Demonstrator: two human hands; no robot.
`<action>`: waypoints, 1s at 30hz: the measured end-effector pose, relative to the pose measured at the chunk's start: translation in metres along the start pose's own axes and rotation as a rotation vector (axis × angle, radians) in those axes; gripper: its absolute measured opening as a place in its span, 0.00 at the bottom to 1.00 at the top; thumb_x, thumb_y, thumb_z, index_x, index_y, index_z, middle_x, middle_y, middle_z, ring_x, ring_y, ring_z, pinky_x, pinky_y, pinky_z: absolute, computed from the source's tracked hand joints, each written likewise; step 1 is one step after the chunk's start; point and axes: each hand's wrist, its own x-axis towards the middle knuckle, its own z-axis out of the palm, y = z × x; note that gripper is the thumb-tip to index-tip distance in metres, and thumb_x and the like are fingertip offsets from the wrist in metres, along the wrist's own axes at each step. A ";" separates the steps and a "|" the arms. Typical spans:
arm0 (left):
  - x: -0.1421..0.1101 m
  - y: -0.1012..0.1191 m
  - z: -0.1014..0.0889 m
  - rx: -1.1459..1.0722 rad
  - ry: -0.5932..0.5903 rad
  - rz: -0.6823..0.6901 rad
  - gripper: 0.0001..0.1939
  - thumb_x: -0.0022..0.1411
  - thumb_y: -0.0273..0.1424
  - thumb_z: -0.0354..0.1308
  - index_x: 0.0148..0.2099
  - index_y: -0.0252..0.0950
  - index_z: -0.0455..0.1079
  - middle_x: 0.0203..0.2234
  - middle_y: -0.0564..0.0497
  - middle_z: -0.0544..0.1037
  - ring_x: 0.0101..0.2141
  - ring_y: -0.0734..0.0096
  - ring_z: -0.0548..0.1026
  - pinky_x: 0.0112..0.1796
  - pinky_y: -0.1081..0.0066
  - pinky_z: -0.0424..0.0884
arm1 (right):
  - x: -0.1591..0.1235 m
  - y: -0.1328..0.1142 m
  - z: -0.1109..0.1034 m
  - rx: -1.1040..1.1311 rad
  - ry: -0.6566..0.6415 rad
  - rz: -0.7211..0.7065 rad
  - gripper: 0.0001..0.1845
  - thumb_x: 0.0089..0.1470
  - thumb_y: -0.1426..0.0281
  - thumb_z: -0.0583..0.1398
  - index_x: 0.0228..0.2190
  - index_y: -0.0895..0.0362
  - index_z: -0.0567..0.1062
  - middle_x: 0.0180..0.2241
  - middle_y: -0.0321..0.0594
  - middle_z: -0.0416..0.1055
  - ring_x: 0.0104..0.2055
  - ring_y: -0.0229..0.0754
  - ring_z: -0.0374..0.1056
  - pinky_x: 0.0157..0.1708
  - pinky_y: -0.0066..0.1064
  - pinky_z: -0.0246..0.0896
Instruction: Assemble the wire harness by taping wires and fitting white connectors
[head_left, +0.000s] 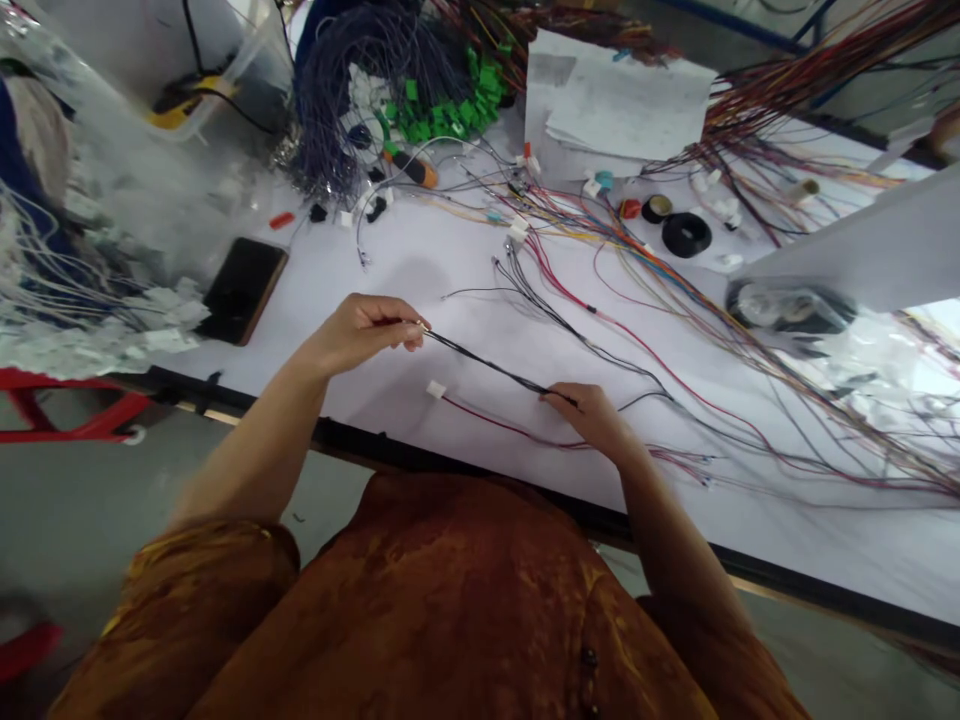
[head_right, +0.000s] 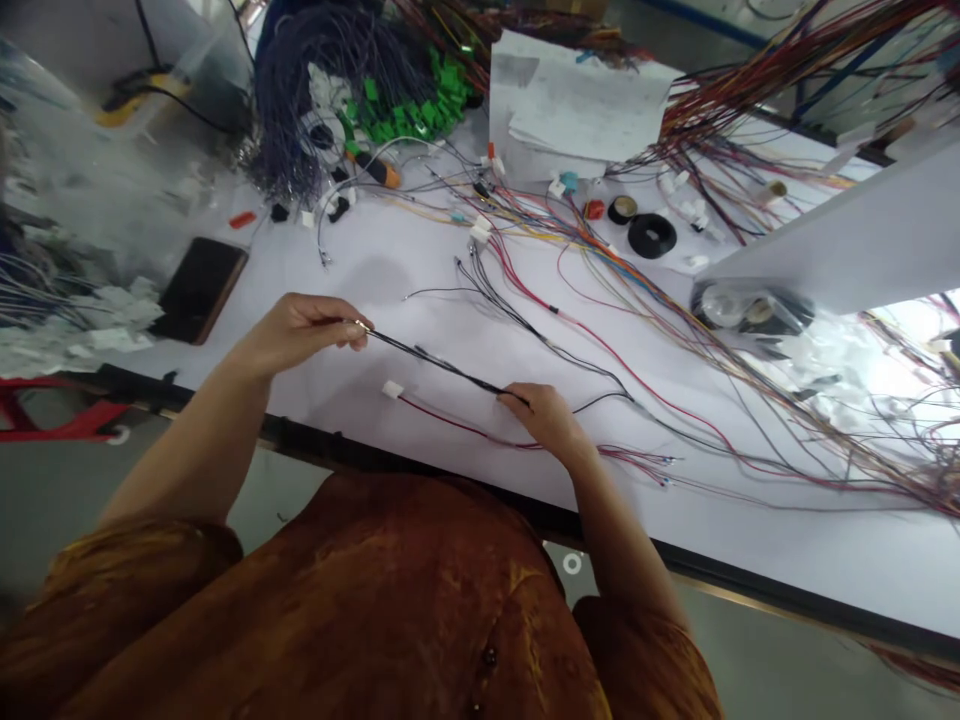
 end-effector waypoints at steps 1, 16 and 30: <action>-0.007 0.008 0.001 0.110 0.074 0.044 0.13 0.60 0.43 0.60 0.36 0.41 0.79 0.28 0.49 0.80 0.32 0.65 0.78 0.36 0.66 0.74 | 0.002 0.000 0.001 -0.052 0.055 0.064 0.15 0.62 0.61 0.54 0.33 0.55 0.78 0.28 0.38 0.74 0.31 0.40 0.67 0.33 0.31 0.57; -0.058 -0.008 0.050 -0.314 0.276 -0.254 0.06 0.58 0.32 0.62 0.31 0.38 0.77 0.22 0.53 0.78 0.25 0.72 0.74 0.29 0.71 0.73 | 0.015 0.020 -0.004 0.765 0.304 0.224 0.17 0.50 0.53 0.62 0.28 0.55 0.72 0.17 0.27 0.54 0.17 0.31 0.45 0.18 0.27 0.40; -0.013 -0.014 0.042 -0.497 0.330 -0.204 0.10 0.59 0.34 0.61 0.28 0.35 0.67 0.20 0.55 0.72 0.23 0.78 0.69 0.28 0.73 0.66 | -0.002 0.016 0.007 0.368 0.467 -0.075 0.16 0.58 0.56 0.59 0.34 0.53 0.80 0.24 0.37 0.71 0.28 0.40 0.67 0.32 0.33 0.62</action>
